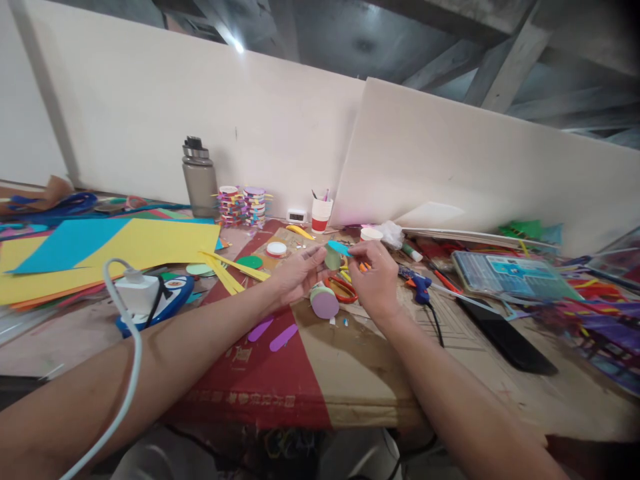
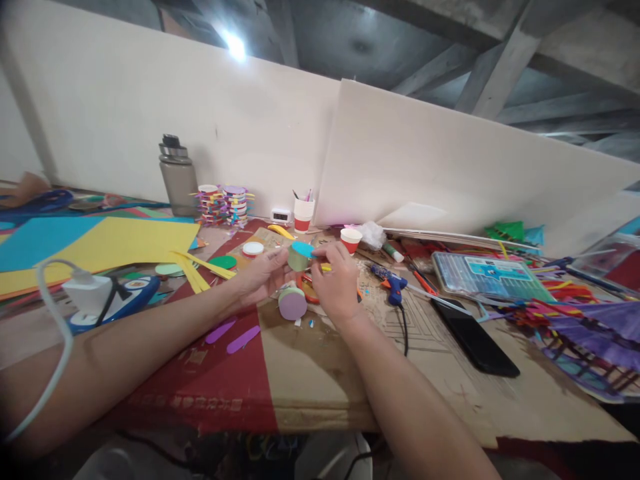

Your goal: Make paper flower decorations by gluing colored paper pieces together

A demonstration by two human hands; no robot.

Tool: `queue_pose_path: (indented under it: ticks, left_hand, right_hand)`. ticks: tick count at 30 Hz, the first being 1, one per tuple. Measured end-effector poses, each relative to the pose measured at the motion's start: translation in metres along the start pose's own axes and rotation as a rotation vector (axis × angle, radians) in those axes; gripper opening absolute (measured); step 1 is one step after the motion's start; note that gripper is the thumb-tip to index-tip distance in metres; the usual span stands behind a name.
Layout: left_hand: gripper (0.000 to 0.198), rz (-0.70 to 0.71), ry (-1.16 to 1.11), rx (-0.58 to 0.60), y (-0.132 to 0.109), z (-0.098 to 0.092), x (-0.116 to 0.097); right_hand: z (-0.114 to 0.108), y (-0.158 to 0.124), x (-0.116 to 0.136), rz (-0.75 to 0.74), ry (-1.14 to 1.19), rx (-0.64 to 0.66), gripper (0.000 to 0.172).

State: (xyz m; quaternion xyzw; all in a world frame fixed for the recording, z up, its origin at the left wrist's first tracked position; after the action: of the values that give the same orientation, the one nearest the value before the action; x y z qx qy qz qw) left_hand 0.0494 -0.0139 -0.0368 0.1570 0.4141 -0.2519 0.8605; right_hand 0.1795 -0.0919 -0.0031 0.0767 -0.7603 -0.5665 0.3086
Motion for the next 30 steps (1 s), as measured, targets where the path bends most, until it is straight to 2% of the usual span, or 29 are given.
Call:
queue_pose_path:
  ticks: [9, 15, 26, 30]
  left_hand:
    - [0.027, 0.032, -0.017, 0.025, 0.0018, -0.0011, -0.0032]
    - [0.025, 0.022, -0.026, -0.014, 0.0009, -0.0002, -0.0064]
    - [0.018, -0.026, -0.043, -0.063, 0.0016, -0.0031, -0.0054]
    - [0.020, -0.028, -0.041, -0.020, 0.0020, -0.0032, -0.0039]
  right_hand:
    - [0.0018, -0.0030, 0.0035, -0.130, -0.066, 0.107, 0.020]
    - [0.0022, -0.0047, 0.0054, -0.221, -0.053, 0.138, 0.018]
    - [0.0045, -0.0078, 0.0059, -0.207, -0.071, 0.227, 0.022]
    - [0.0044, -0.0073, 0.0040, -0.164, -0.043, 0.226, 0.019]
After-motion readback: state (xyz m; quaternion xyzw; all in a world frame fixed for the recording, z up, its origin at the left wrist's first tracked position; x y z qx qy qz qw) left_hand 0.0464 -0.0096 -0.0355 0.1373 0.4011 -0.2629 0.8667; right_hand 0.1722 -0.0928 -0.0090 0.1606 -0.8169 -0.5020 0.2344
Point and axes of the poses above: each hand's wrist, its own y-axis towards the middle knuckle, its own z-axis out of the palm, x = y × z, the point moved 3 cm from there along y, towards the middle knuckle, and after that the axes turned 10 degrees about -x, right-handed, at the moved point
